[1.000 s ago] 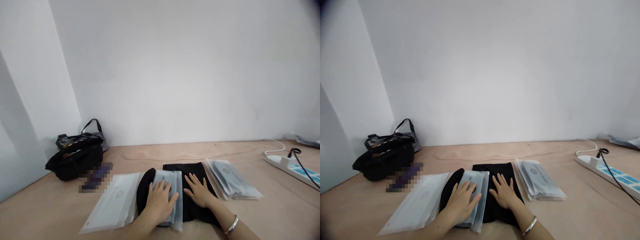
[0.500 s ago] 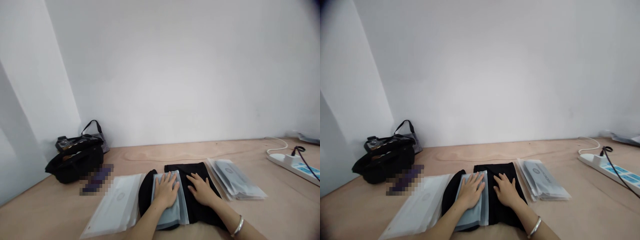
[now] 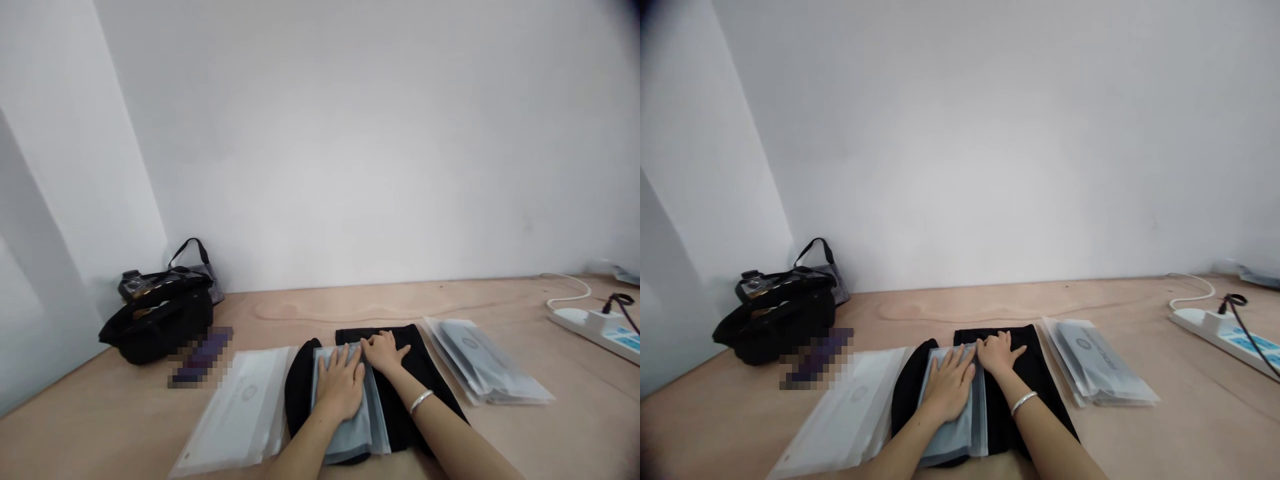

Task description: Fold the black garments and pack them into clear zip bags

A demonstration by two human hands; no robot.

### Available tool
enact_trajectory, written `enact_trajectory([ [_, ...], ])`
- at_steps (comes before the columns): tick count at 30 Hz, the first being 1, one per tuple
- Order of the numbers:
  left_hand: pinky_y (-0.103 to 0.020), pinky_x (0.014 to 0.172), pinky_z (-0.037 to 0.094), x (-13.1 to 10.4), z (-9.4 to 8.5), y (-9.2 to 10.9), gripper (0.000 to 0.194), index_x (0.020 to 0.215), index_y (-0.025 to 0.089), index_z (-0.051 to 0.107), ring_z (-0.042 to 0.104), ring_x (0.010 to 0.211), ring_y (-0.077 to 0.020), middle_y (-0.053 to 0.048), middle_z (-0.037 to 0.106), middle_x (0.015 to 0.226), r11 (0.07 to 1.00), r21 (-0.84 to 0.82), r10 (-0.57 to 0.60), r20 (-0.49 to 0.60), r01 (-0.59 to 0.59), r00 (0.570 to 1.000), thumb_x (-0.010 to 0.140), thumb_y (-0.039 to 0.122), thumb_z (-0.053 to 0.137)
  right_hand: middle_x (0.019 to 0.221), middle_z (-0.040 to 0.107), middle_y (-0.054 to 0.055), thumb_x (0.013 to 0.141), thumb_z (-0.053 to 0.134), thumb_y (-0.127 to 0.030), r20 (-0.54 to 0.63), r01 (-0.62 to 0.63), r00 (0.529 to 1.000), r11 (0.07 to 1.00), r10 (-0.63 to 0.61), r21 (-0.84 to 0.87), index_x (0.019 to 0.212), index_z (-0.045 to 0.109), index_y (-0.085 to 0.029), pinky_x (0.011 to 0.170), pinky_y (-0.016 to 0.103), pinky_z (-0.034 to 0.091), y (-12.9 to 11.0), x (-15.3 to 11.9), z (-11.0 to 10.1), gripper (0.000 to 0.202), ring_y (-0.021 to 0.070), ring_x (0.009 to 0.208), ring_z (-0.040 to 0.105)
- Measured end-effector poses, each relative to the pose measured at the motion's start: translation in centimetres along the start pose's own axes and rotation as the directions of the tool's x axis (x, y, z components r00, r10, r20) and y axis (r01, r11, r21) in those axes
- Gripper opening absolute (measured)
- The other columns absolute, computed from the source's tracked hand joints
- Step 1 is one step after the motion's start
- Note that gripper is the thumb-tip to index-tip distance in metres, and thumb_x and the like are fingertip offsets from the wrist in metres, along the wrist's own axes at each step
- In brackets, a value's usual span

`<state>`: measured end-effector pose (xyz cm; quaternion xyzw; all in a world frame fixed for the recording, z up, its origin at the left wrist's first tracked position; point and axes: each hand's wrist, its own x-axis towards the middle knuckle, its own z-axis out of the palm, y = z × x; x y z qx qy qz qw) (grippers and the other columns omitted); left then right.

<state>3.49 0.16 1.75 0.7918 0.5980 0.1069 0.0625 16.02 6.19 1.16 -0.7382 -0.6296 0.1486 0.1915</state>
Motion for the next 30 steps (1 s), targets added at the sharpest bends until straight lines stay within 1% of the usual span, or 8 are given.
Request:
enact_trajectory([
  [6, -0.057, 0.102, 0.011, 0.1, 0.4, -0.1, 0.048, 0.134, 0.031, 0.029, 0.022, 0.129, -0.0283, -0.001, 0.029, 0.141, 1.0, -0.001, 0.009, -0.031, -0.009, 0.999, 0.088, 0.042, 0.017, 0.131, 0.039, 0.014, 0.081, 0.034, -0.04, -0.027, 0.002, 1.0, 0.999, -0.003, -0.043, 0.097, 0.065, -0.022, 0.09, 0.069, 0.002, 0.2, -1.5, -0.3, 0.039, 0.0311, 0.126, 0.023],
  [10, -0.055, 0.102, 0.012, 0.1, 0.4, -0.1, 0.048, 0.132, 0.032, 0.032, 0.023, 0.129, -0.0278, 0.0, 0.029, 0.141, 1.0, 0.005, 0.003, -0.032, -0.003, 0.999, 0.088, 0.041, 0.017, 0.129, 0.043, 0.012, 0.081, 0.037, -0.039, -0.073, 0.081, 0.994, 0.994, -0.087, -0.08, 0.088, 0.067, -0.023, 0.093, 0.067, 0.005, 0.8, -3.7, -0.6, 0.035, 0.0308, 0.124, 0.026],
  [14, -0.056, 0.101, 0.013, 0.1, 0.5, -0.1, 0.048, 0.132, 0.031, 0.034, 0.023, 0.128, -0.0285, -0.001, 0.031, 0.14, 1.0, 0.002, 0.012, -0.048, -0.012, 0.999, 0.088, 0.042, 0.017, 0.127, 0.045, 0.008, 0.079, 0.041, -0.036, -0.116, 0.152, 0.98, 0.985, -0.16, -0.076, 0.074, 0.066, -0.023, 0.093, 0.066, 0.009, 1.8, -6.7, -0.7, 0.028, 0.0311, 0.123, 0.028],
  [19, -0.057, 0.1, 0.015, 0.2, 0.6, -0.2, 0.048, 0.131, 0.03, 0.036, 0.026, 0.127, -0.0297, -0.003, 0.033, 0.139, 1.0, -0.006, 0.028, -0.071, -0.029, 0.997, 0.088, 0.041, 0.018, 0.126, 0.047, 0.007, 0.079, 0.042, -0.034, -0.057, 0.256, 0.964, 0.965, -0.258, -0.052, 0.067, 0.062, -0.024, 0.097, 0.063, 0.006, 3.6, -11.5, -0.7, 0.025, 0.0302, 0.124, 0.028],
  [22, -0.057, 0.1, 0.014, 0.2, 0.6, -0.2, 0.047, 0.131, 0.03, 0.036, 0.026, 0.127, -0.0297, -0.003, 0.033, 0.139, 1.0, -0.008, 0.029, -0.083, -0.03, 0.996, 0.088, 0.041, 0.019, 0.125, 0.048, 0.006, 0.079, 0.043, -0.034, 0.028, 0.293, 0.956, 0.955, -0.292, -0.051, 0.068, 0.061, -0.025, 0.098, 0.062, 0.004, 4.3, -13.7, -0.9, 0.023, 0.03, 0.122, 0.031],
  [25, -0.056, 0.1, 0.015, 0.1, 0.6, -0.2, 0.047, 0.131, 0.03, 0.036, 0.027, 0.126, -0.0294, -0.003, 0.034, 0.138, 0.999, -0.01, 0.037, -0.096, -0.038, 0.995, 0.088, 0.041, 0.02, 0.119, 0.052, 0.005, 0.081, 0.042, -0.037, 0.074, 0.343, 0.937, 0.939, -0.341, -0.012, 0.071, 0.059, -0.026, 0.097, 0.064, 0.0, 4.5, -13.8, -1.9, 0.022, 0.0295, 0.118, 0.036],
  [28, -0.056, 0.1, 0.016, 0.0, 0.5, -0.3, 0.047, 0.131, 0.03, 0.035, 0.027, 0.126, -0.029, -0.004, 0.035, 0.138, 0.999, -0.019, 0.033, -0.099, -0.035, 0.994, 0.088, 0.042, 0.021, 0.103, 0.059, 0.002, 0.084, 0.036, -0.031, 0.023, 0.367, 0.929, 0.926, -0.37, 0.082, 0.079, 0.056, -0.027, 0.096, 0.064, 0.005, 4.2, -12.0, -2.9, 0.021, 0.0233, 0.105, 0.048],
  [30, -0.055, 0.101, 0.016, 0.0, 0.5, -0.3, 0.046, 0.131, 0.03, 0.035, 0.027, 0.127, -0.0279, -0.004, 0.035, 0.138, 0.999, -0.032, 0.027, -0.098, -0.03, 0.995, 0.089, 0.042, 0.02, 0.096, 0.06, 0.0, 0.081, 0.038, -0.025, 0.004, 0.349, 0.935, 0.927, -0.353, 0.14, 0.081, 0.055, -0.026, 0.095, 0.064, 0.009, 4.0, -10.3, -3.0, 0.017, 0.0203, 0.098, 0.05],
])
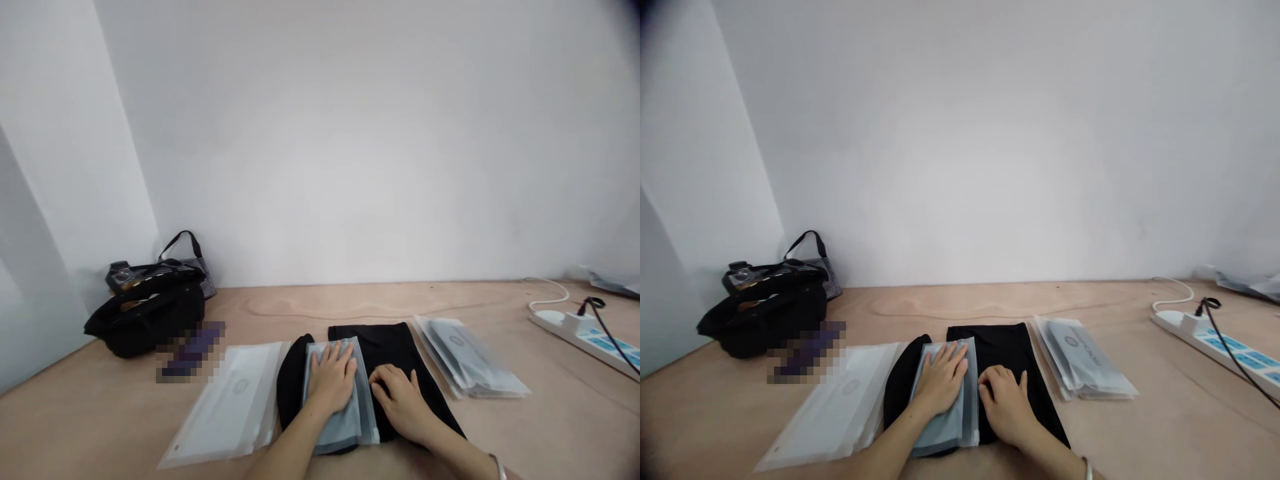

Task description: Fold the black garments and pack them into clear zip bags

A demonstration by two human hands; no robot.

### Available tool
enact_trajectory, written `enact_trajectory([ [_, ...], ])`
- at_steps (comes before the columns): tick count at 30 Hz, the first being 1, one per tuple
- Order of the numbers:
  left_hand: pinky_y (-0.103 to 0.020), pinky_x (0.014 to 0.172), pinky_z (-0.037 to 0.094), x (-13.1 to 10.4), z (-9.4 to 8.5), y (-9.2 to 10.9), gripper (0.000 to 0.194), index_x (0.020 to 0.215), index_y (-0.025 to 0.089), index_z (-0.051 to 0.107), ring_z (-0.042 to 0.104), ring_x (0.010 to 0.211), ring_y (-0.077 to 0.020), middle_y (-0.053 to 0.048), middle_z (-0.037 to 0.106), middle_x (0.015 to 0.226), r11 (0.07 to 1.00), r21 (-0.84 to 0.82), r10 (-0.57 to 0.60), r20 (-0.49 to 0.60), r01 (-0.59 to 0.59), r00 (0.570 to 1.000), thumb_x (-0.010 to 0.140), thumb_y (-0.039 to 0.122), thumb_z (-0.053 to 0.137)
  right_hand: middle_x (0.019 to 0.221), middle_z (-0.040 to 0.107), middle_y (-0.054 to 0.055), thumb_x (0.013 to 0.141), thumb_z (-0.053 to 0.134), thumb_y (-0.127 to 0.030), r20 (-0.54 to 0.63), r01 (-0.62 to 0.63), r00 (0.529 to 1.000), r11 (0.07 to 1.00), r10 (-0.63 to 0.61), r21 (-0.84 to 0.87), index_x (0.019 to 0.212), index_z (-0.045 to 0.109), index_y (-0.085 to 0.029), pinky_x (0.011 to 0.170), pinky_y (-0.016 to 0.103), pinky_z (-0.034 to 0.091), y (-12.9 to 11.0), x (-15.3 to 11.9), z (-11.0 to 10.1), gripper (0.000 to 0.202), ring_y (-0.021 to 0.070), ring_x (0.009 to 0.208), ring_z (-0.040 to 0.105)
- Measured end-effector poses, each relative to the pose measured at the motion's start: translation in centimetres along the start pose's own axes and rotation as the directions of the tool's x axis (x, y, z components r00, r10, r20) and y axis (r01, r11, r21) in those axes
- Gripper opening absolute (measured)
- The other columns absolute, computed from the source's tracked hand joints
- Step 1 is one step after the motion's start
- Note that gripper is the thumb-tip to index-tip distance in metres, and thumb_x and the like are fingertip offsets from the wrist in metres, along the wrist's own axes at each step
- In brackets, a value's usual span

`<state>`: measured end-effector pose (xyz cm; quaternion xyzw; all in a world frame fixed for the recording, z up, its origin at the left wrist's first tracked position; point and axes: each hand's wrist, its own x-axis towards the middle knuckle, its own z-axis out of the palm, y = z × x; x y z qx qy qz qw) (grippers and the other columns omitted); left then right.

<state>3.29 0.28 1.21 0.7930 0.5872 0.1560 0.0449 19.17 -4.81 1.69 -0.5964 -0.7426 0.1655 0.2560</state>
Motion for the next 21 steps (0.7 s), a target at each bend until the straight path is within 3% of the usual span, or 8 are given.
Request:
enact_trajectory([
  [4, -0.052, 0.103, 0.014, 0.0, -0.1, 0.0, 0.046, 0.131, 0.031, 0.034, 0.025, 0.128, -0.0247, -0.004, 0.035, 0.138, 0.999, -0.041, -0.027, -0.013, 0.027, 1.0, 0.09, 0.042, 0.017, 0.101, 0.059, 0.001, 0.073, 0.05, -0.027, 0.028, -0.07, 0.997, 0.995, 0.068, 0.069, 0.08, 0.06, -0.025, 0.093, 0.065, 0.012, 0.5, 3.3, 0.8, 0.012, 0.0224, 0.101, 0.049],
  [10, -0.049, 0.105, 0.013, 0.1, -0.3, 0.0, 0.046, 0.133, 0.031, 0.031, 0.02, 0.13, -0.0212, -0.003, 0.033, 0.139, 0.99, -0.108, -0.092, -0.032, 0.089, 0.995, 0.091, 0.041, 0.014, 0.122, 0.049, 0.007, 0.075, 0.045, -0.048, 0.012, -0.212, 0.977, 0.977, 0.212, 0.009, 0.084, 0.066, -0.026, 0.09, 0.069, 0.005, -0.2, 6.3, 2.1, 0.031, 0.0311, 0.119, 0.034],
  [13, -0.048, 0.105, 0.013, 0.1, -0.2, 0.0, 0.046, 0.133, 0.031, 0.031, 0.019, 0.131, -0.0209, -0.002, 0.032, 0.14, 0.991, -0.101, -0.094, -0.037, 0.09, 0.995, 0.091, 0.042, 0.014, 0.128, 0.044, 0.009, 0.076, 0.044, -0.043, 0.043, -0.187, 0.981, 0.982, 0.189, -0.037, 0.088, 0.066, -0.024, 0.089, 0.07, 0.003, -0.7, 6.6, 3.1, 0.031, 0.0336, 0.124, 0.025],
  [15, -0.05, 0.105, 0.011, 0.1, 0.0, -0.1, 0.046, 0.133, 0.032, 0.031, 0.019, 0.131, -0.0219, -0.002, 0.031, 0.14, 0.995, -0.068, -0.077, -0.044, 0.074, 0.996, 0.091, 0.043, 0.015, 0.127, 0.045, 0.009, 0.076, 0.044, -0.039, 0.045, -0.145, 0.988, 0.988, 0.147, -0.045, 0.092, 0.064, -0.023, 0.09, 0.069, 0.006, -0.7, 6.6, 3.5, 0.03, 0.0329, 0.123, 0.028],
  [18, -0.052, 0.104, 0.01, 0.0, 0.3, -0.3, 0.046, 0.133, 0.034, 0.028, 0.018, 0.131, -0.0244, -0.002, 0.029, 0.141, 0.997, -0.01, -0.073, -0.037, 0.072, 0.997, 0.09, 0.045, 0.018, 0.116, 0.054, 0.009, 0.075, 0.046, -0.036, 0.005, -0.141, 0.99, 0.989, 0.141, -0.054, 0.083, 0.064, -0.02, 0.094, 0.057, 0.022, 0.1, 6.7, 3.2, 0.026, 0.0283, 0.111, 0.044],
  [21, -0.053, 0.104, 0.009, -0.1, 0.5, -0.4, 0.047, 0.134, 0.034, 0.025, 0.016, 0.131, -0.0265, -0.003, 0.026, 0.142, 0.996, 0.026, -0.084, 0.016, 0.083, 0.996, 0.089, 0.046, 0.02, 0.101, 0.06, 0.012, 0.074, 0.05, -0.033, -0.066, -0.192, 0.98, 0.979, 0.188, -0.073, 0.083, 0.061, -0.015, 0.085, 0.035, 0.038, 1.9, 7.1, 1.8, 0.023, 0.0228, 0.095, 0.055],
])
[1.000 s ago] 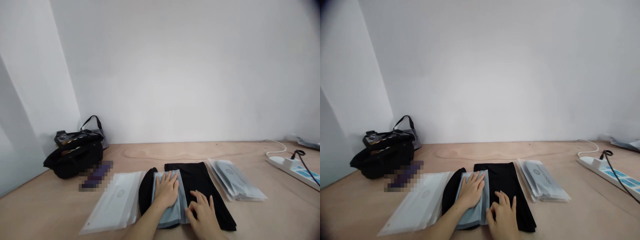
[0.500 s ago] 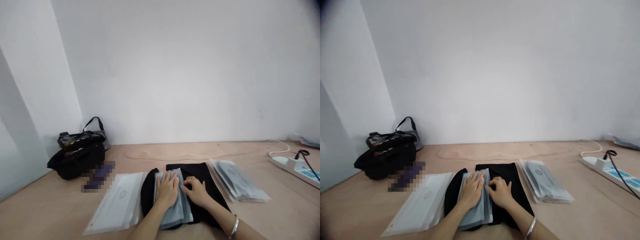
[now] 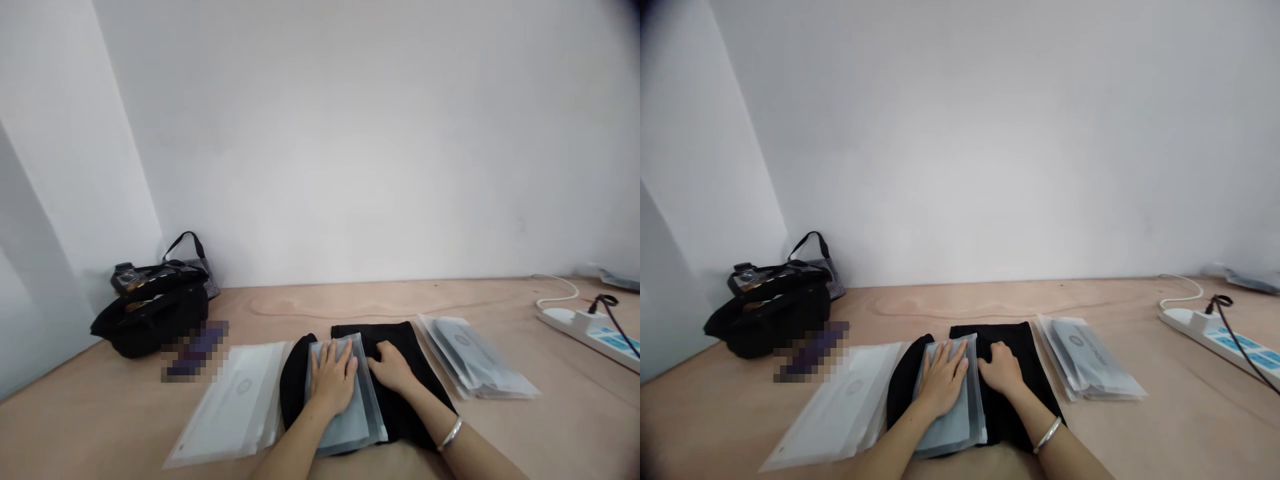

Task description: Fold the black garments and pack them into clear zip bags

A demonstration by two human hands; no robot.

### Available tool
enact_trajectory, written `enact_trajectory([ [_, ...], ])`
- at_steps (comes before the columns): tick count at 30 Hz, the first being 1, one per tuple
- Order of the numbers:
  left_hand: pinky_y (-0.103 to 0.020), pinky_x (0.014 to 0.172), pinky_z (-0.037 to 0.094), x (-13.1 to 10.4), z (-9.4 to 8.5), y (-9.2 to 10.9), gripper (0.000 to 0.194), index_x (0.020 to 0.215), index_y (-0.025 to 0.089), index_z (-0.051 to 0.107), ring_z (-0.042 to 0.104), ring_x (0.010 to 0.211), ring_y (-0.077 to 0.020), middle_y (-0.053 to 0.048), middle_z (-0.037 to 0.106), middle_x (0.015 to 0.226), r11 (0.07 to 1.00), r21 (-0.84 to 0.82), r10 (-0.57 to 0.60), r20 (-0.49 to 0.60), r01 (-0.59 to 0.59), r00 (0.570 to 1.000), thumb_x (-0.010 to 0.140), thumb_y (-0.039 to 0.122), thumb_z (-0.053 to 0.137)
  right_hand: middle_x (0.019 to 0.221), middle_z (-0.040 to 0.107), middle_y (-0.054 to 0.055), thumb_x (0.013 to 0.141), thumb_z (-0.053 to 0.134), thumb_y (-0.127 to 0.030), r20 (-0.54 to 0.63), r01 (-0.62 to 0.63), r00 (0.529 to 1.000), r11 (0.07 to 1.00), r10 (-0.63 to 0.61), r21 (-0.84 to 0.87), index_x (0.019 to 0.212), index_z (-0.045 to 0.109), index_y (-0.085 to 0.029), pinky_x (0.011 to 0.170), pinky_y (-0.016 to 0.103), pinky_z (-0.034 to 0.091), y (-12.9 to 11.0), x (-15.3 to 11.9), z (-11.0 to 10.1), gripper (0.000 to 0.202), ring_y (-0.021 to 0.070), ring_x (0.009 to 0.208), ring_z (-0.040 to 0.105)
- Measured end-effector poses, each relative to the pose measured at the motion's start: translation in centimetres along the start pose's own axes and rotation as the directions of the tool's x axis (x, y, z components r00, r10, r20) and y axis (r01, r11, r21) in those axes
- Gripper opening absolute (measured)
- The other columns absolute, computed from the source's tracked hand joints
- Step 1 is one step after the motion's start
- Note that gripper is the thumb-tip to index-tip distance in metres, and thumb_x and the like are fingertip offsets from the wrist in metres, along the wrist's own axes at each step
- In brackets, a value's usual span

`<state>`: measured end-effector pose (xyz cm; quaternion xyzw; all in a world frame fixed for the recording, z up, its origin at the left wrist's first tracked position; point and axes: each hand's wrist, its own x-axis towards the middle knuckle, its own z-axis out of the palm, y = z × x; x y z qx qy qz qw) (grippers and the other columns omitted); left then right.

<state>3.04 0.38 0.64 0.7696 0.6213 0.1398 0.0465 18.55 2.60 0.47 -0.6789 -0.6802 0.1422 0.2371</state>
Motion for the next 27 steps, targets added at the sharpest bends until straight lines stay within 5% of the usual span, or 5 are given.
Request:
enact_trajectory([
  [7, -0.051, 0.104, 0.006, -0.2, 0.1, 0.0, 0.05, 0.134, 0.031, 0.028, 0.013, 0.132, -0.0269, -0.005, 0.024, 0.143, 1.0, 0.021, 0.01, 0.029, -0.011, 1.0, 0.087, 0.048, 0.026, 0.091, 0.062, 0.015, 0.082, 0.042, -0.021, -0.174, -0.172, 0.971, 0.984, 0.161, -0.05, 0.107, 0.048, -0.007, 0.07, 0.027, 0.041, 4.5, 2.0, -3.4, 0.029, 0.0225, 0.087, 0.059],
  [14, -0.045, 0.103, 0.015, -0.3, -0.5, 0.2, 0.045, 0.123, 0.025, 0.046, 0.021, 0.129, -0.0266, -0.008, 0.034, 0.137, 0.999, 0.029, -0.024, -0.14, 0.029, 0.99, 0.084, 0.043, 0.035, 0.117, 0.048, 0.023, 0.082, 0.043, -0.024, -0.289, -0.151, 0.953, 0.968, 0.088, -0.202, 0.12, 0.041, -0.003, 0.087, 0.038, 0.035, 3.2, 1.0, -4.2, 0.044, 0.0316, 0.111, 0.043],
  [19, -0.037, 0.086, 0.034, -0.7, -2.2, -0.8, 0.034, 0.105, 0.024, 0.054, 0.041, 0.108, -0.0265, -0.007, 0.046, 0.116, 0.987, -0.025, -0.159, -0.162, 0.157, 0.974, 0.071, 0.03, 0.052, 0.137, 0.034, 0.01, 0.083, 0.041, -0.034, 0.054, 0.165, 0.986, 0.936, -0.156, -0.31, 0.127, 0.041, -0.022, 0.1, 0.05, 0.017, 1.2, -1.0, -3.1, 0.046, 0.0305, 0.127, 0.023],
  [23, -0.031, 0.079, 0.037, -0.3, -2.8, -2.7, 0.034, 0.095, 0.022, 0.053, 0.049, 0.094, -0.0222, -0.005, 0.046, 0.103, 0.963, -0.19, -0.214, -0.106, 0.192, 0.971, 0.062, 0.018, 0.057, 0.145, 0.016, 0.007, 0.082, 0.037, -0.048, 0.254, 0.198, 0.96, 0.924, -0.116, -0.327, 0.136, 0.025, -0.029, 0.098, 0.058, -0.002, 1.5, -1.6, -1.8, 0.058, 0.0324, 0.131, 0.004],
  [27, -0.025, 0.076, 0.039, 0.2, -2.8, -3.9, 0.038, 0.094, 0.021, 0.05, 0.053, 0.086, -0.0167, -0.003, 0.049, 0.096, 0.937, -0.314, -0.197, -0.104, 0.155, 0.975, 0.059, 0.008, 0.057, 0.146, 0.01, 0.006, 0.084, 0.029, -0.054, 0.31, 0.204, 0.946, 0.922, -0.099, -0.329, 0.137, 0.019, -0.03, 0.099, 0.055, -0.006, 2.3, -1.4, -1.4, 0.06, 0.0298, 0.131, -0.002],
])
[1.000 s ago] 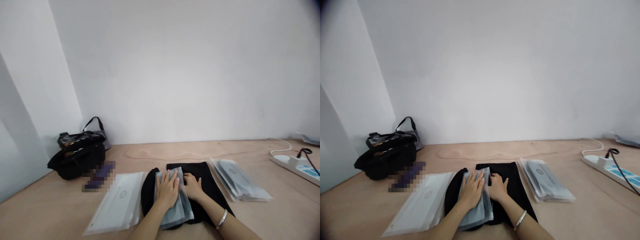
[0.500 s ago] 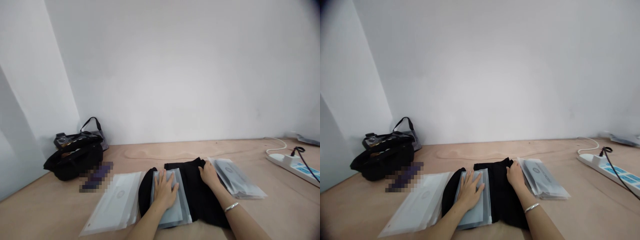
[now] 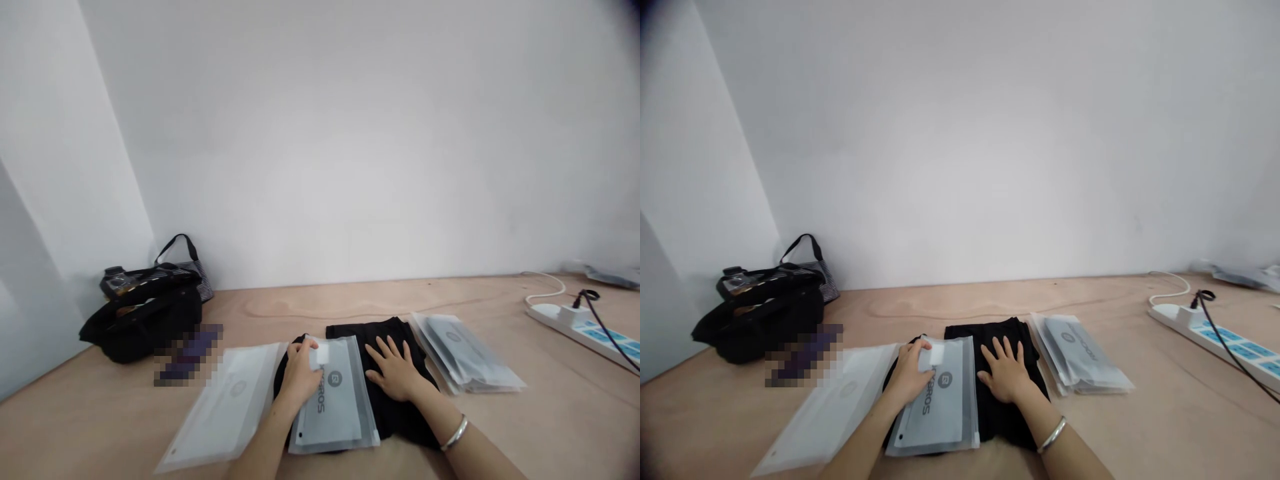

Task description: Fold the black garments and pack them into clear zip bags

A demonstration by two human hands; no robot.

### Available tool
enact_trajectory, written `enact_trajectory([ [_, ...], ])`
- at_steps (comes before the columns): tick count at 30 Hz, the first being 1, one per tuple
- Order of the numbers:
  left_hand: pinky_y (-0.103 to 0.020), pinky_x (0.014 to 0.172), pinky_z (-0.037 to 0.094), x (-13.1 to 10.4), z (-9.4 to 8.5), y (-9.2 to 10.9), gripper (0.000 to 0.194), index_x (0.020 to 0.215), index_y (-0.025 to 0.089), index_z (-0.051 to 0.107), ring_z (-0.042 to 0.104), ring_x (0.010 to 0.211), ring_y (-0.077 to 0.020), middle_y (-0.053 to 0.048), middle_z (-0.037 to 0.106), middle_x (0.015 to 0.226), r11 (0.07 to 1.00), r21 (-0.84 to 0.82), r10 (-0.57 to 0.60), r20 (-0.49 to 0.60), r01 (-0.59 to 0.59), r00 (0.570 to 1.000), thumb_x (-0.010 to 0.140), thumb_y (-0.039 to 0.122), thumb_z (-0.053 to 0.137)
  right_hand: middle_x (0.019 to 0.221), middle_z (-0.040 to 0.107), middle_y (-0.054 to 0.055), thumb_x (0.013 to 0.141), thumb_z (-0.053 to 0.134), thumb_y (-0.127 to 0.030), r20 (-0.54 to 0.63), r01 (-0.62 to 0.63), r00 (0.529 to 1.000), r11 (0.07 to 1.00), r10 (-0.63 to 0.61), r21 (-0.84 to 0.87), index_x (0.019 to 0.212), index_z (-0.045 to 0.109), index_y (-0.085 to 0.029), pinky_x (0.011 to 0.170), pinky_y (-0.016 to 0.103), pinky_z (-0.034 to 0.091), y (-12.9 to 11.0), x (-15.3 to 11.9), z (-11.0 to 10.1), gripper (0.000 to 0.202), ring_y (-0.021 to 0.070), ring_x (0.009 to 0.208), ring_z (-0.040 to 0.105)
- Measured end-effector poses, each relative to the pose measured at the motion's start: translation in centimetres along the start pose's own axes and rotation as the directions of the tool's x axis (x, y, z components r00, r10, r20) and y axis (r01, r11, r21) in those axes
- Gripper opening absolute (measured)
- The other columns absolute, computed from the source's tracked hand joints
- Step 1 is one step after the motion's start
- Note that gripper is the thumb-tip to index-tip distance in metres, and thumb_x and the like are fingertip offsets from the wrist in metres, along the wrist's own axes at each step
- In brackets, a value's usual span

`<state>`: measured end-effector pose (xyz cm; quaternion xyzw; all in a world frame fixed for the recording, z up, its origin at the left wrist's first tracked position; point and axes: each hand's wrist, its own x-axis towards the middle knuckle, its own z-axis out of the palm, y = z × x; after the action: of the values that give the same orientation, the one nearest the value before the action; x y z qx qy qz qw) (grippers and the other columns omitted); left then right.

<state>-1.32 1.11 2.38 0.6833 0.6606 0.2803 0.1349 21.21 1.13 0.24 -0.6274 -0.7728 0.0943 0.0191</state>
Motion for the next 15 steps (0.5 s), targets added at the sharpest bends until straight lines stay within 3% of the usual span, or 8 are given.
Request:
enact_trajectory([
  [4, -0.024, 0.067, 0.041, 0.1, -1.0, -0.9, 0.017, 0.081, 0.02, 0.052, 0.056, 0.074, -0.0166, 0.001, 0.055, 0.075, 0.998, -0.059, 0.027, 0.025, -0.026, 0.999, 0.065, 0.02, 0.058, 0.146, 0.01, 0.006, 0.084, 0.029, -0.054, -0.011, -0.003, 1.0, 1.0, 0.003, 0.014, 0.137, 0.019, -0.03, 0.1, 0.055, -0.006, 0.1, -0.1, 0.0, 0.059, 0.0291, 0.131, -0.003],
  [7, -0.025, 0.067, 0.042, 0.0, -3.0, -2.7, 0.019, 0.082, 0.019, 0.053, 0.057, 0.077, -0.0176, 0.0, 0.059, 0.08, 0.992, -0.124, 0.038, -0.018, -0.039, 0.999, 0.067, 0.031, 0.056, 0.145, 0.013, 0.007, 0.084, 0.032, -0.052, -0.045, 0.013, 0.999, 1.0, -0.012, 0.025, 0.136, 0.022, -0.029, 0.1, 0.055, -0.003, -0.1, -0.3, 0.0, 0.058, 0.0298, 0.131, 0.0],
  [10, -0.028, 0.069, 0.043, -0.1, -6.0, -6.0, 0.028, 0.078, 0.02, 0.053, 0.057, 0.082, -0.0211, -0.002, 0.061, 0.083, 0.979, -0.202, 0.007, -0.141, -0.036, 0.99, 0.06, 0.041, 0.06, 0.145, 0.016, 0.008, 0.084, 0.034, -0.051, -0.07, 0.023, 0.997, 0.999, -0.02, 0.033, 0.136, 0.024, -0.029, 0.1, 0.055, -0.002, -0.2, -0.3, -0.1, 0.057, 0.0302, 0.131, 0.003],
  [15, -0.025, 0.065, 0.041, -0.8, -10.0, -12.0, 0.026, 0.068, 0.023, 0.045, 0.056, 0.074, -0.0191, 0.002, 0.056, 0.072, 1.0, 0.022, -0.004, -0.183, 0.008, 0.983, 0.06, 0.044, 0.057, 0.144, 0.017, 0.009, 0.084, 0.035, -0.05, -0.079, 0.032, 0.996, 0.999, -0.029, 0.034, 0.136, 0.025, -0.028, 0.099, 0.057, -0.002, 0.0, -0.3, -0.1, 0.057, 0.0313, 0.131, 0.004],
])
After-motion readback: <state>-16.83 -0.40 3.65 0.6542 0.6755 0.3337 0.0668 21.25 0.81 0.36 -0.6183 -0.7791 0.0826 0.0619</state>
